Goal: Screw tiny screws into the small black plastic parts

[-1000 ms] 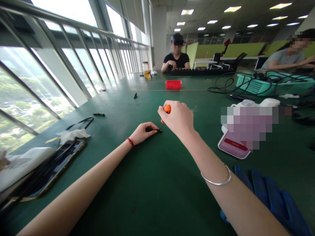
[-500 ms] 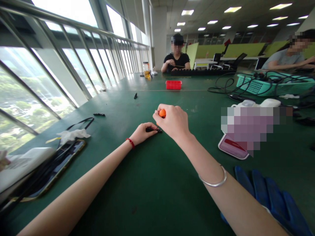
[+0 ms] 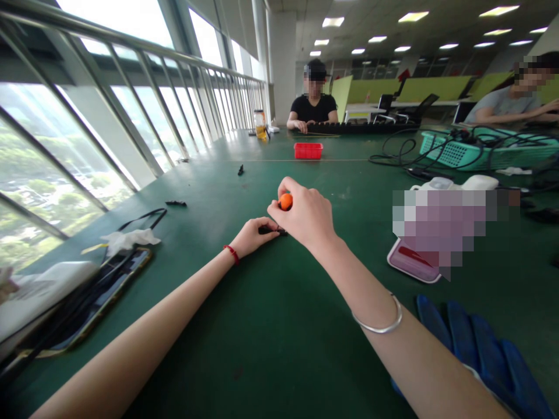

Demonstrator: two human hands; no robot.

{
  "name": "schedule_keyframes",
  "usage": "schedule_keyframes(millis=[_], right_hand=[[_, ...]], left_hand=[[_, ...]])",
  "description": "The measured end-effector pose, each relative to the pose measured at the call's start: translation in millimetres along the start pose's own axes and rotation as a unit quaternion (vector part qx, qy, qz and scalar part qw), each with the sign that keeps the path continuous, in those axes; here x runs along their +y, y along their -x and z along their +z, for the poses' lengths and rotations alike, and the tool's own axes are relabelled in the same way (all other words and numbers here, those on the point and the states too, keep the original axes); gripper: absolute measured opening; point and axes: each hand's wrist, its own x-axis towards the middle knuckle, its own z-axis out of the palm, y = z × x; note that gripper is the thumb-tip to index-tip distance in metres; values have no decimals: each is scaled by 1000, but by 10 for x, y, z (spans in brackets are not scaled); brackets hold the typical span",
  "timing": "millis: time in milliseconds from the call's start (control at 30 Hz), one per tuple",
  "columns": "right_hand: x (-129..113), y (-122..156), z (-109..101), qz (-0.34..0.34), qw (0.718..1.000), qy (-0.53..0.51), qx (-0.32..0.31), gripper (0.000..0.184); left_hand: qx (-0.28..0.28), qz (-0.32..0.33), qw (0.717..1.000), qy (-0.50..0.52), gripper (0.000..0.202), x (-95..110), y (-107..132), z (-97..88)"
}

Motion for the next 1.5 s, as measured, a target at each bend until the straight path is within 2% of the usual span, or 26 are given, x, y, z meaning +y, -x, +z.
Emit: schedule_keyframes(millis=[100,267,400,500,633,767,900,1000,1100,1233,1300,1400,1500], right_hand=[[-28,8,-13,-2,1000,-7,-8,27],[-39,18,1,18,1000,20,-7,29],[-43,25,1,-9,1000,17,1,23],[-51,29,1,-10,1000,26,11,37],[-45,25,15,19,998,52,4,34],[-45,25,13,1,999,43,9,24],[-53,28,-1,14,998,66,17,42],[-48,21,1,39,996,79,4,40],[-47,19,6,18,998,64,0,29],[-61,30,7,2,998,56,10,38],[-64,34,7,17,998,66,10,33],[-65,38,6,19,998,65,0,35],[-71,43,1,-8,999,43,-2,23]], left_hand=[[2,-3,1000,-2,9,9,2,-4],[1,5,1000,10,11,7,3,1],[0,-1,1000,1,11,6,2,2],[2,-5,1000,-5,11,4,-3,3],[1,1,1000,2,12,-4,-8,6],[-1,2,1000,0,11,-6,-5,4],[-1,1,1000,-2,11,-11,-4,5],[0,4,1000,4,10,-19,-6,7],[2,7,1000,4,11,-20,-5,6],[1,3,1000,-1,12,-8,1,3],[2,3,1000,4,12,-2,4,3],[3,6,1000,9,11,3,4,3],[5,4,1000,3,11,6,4,2]])
